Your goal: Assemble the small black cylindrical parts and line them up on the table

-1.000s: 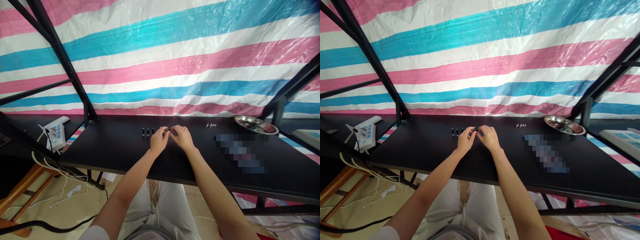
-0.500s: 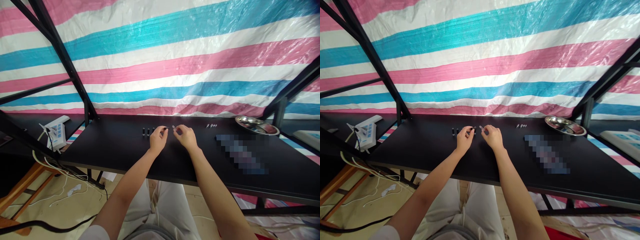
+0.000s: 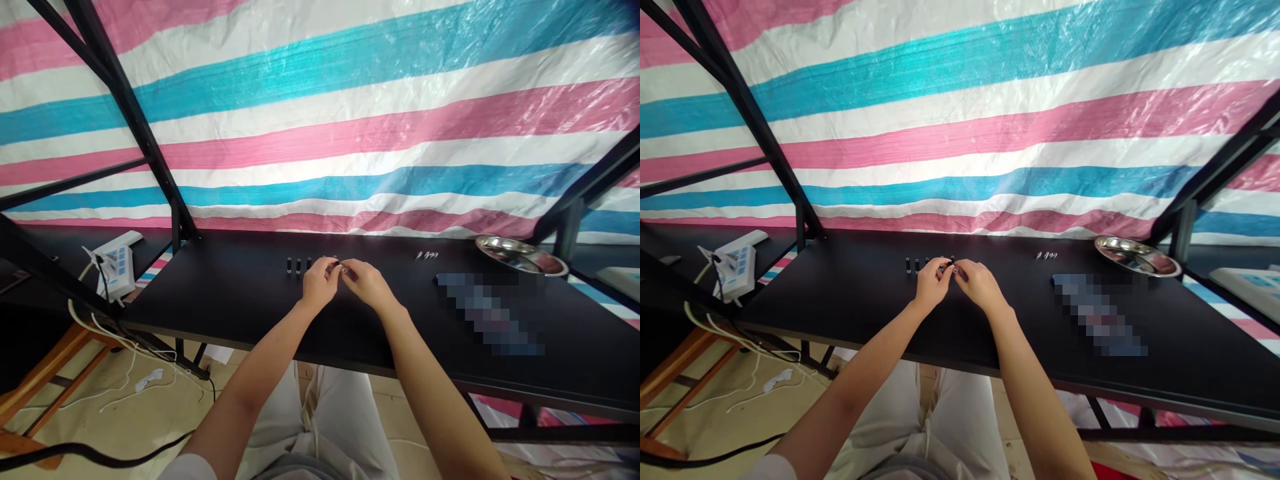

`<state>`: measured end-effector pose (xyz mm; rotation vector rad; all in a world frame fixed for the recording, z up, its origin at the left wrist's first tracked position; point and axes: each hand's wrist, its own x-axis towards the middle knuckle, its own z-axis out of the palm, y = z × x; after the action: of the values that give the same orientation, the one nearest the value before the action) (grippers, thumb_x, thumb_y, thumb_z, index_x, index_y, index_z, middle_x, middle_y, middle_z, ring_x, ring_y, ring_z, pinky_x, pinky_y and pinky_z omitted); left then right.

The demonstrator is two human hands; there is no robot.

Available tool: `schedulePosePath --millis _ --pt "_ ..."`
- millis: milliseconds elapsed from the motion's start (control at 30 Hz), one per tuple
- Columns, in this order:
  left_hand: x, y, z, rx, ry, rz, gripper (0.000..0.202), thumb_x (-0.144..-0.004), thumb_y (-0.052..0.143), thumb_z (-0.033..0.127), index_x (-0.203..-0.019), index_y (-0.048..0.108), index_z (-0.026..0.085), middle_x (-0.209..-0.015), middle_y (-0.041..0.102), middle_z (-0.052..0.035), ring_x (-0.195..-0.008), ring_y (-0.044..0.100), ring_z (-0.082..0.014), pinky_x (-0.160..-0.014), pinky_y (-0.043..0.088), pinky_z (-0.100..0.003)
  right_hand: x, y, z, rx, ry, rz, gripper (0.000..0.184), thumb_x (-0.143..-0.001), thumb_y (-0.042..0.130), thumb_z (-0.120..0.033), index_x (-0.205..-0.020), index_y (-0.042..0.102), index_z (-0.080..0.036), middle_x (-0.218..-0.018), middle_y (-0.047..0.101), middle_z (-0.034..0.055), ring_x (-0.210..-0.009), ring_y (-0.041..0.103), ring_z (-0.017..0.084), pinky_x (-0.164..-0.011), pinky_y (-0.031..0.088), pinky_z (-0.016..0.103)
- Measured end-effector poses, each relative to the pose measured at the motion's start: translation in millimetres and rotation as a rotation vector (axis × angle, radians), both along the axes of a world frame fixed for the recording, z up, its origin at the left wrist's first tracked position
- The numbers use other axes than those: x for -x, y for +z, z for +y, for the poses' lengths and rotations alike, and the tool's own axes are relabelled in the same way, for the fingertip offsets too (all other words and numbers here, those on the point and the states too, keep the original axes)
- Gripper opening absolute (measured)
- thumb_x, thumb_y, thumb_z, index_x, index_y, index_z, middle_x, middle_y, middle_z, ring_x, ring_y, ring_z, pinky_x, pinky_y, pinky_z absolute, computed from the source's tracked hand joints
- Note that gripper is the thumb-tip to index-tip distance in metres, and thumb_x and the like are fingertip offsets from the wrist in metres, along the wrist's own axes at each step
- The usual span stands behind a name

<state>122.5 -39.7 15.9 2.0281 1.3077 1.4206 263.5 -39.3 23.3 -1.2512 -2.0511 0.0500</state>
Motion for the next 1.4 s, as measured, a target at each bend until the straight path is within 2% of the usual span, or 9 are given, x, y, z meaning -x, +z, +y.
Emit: schedulePosePath --millis 333,467,567,633,733,833,900,1133,1400 --pt "0.9 -0.7 -3.7 -0.029 -0.194 0.148 0.020 -0.087 0.044 0.026 -0.100 0.058 0.019 -0.090 0.063 -0.0042 -0.070 0.058 -0.0111 -0.072 0.049 -0.024 -13.9 8.8 -20.3 0.131 0.046 0.067 0.021 -0.082 0.045 -0.034 -0.066 0.050 -0.022 -0.061 0.054 0.0012 -0.053 0.047 0.013 -0.053 0.038 0.025" --pt "-0.6 0.9 -7.0 -0.011 -0.213 0.164 0.022 -0.087 0.045 0.026 -0.104 0.056 0.019 -0.090 0.063 -0.0030 -0.064 0.056 -0.0091 -0.070 0.049 -0.023 -21.0 12.4 -18.4 0.156 0.105 0.017 0.022 -0.082 0.045 -0.034 -0.065 0.049 -0.021 -0.061 0.052 0.0003 -0.052 0.045 0.012 -0.052 0.037 0.025" --pt "-1.3 1.9 -7.8 0.026 -0.179 0.157 0.029 -0.086 0.047 0.027 -0.113 0.051 0.018 -0.092 0.063 -0.0020 -0.056 0.053 -0.0070 -0.068 0.049 -0.023 -38.5 8.7 0.2 0.201 0.108 0.075 0.025 -0.079 0.050 -0.040 -0.063 0.050 -0.021 -0.058 0.052 -0.0006 -0.052 0.044 0.011 -0.052 0.037 0.025" --pt "-1.1 2.0 -7.9 0.030 -0.165 0.200 0.027 -0.086 0.045 0.026 -0.110 0.053 0.019 -0.093 0.063 -0.0021 -0.058 0.054 -0.0073 -0.069 0.048 -0.022 -56.1 1.8 21.7 0.198 0.006 0.157 0.031 -0.075 0.053 -0.046 -0.058 0.048 -0.020 -0.058 0.053 -0.0001 -0.053 0.044 0.012 -0.055 0.039 0.026" --pt "-0.2 1.5 -8.4 0.023 -0.209 0.324 0.021 -0.087 0.042 0.023 -0.096 0.060 0.020 -0.092 0.063 -0.0019 -0.067 0.058 -0.0094 -0.071 0.048 -0.022 -82.3 -13.8 59.2 0.221 -0.226 0.248 0.038 -0.066 0.060 -0.052 -0.052 0.046 -0.020 -0.052 0.051 0.0000 -0.052 0.045 0.013 -0.055 0.039 0.028" --pt "0.2 1.1 -9.4 0.026 -0.286 0.421 0.021 -0.086 0.042 0.022 -0.089 0.062 0.021 -0.089 0.064 -0.0010 -0.072 0.059 -0.0111 -0.071 0.047 -0.022 -97.8 -29.8 90.4 0.295 -0.331 0.418 0.035 -0.061 0.062 -0.052 -0.054 0.050 -0.019 -0.053 0.053 0.0011 -0.053 0.048 0.014 -0.054 0.041 0.028" --pt "0.1 1.0 -9.9 0.031 -0.307 0.446 0.021 -0.087 0.042 0.023 -0.089 0.063 0.021 -0.089 0.064 -0.0008 -0.072 0.059 -0.0115 -0.069 0.047 -0.022 -102.0 -37.7 104.5 0.305 -0.384 0.457 0.033 -0.060 0.063 -0.050 -0.055 0.053 -0.019 -0.053 0.055 0.0017 -0.053 0.050 0.015 -0.054 0.041 0.029" --pt "-0.1 2.1 -9.7 0.013 -0.293 0.456 0.021 -0.087 0.041 0.024 -0.088 0.062 0.021 -0.087 0.064 0.0001 -0.070 0.058 -0.0114 -0.066 0.045 -0.022 -104.1 -46.8 126.0 0.359 -0.516 0.302 0.016 -0.057 0.065 -0.032 -0.056 0.056 -0.019 -0.060 0.060 0.0031 -0.061 0.056 0.018 -0.058 0.042 0.030" --pt "-0.5 3.7 -11.1 0.023 -0.299 0.463 0.021 -0.087 0.042 0.023 -0.089 0.062 0.021 -0.088 0.064 -0.0003 -0.072 0.058 -0.0114 -0.066 0.045 -0.022 -108.1 -45.9 135.4 0.409 -0.495 0.203 0.017 -0.053 0.069 -0.026 -0.049 0.054 -0.020 -0.056 0.059 0.0026 -0.055 0.054 0.016 -0.057 0.043 0.030"
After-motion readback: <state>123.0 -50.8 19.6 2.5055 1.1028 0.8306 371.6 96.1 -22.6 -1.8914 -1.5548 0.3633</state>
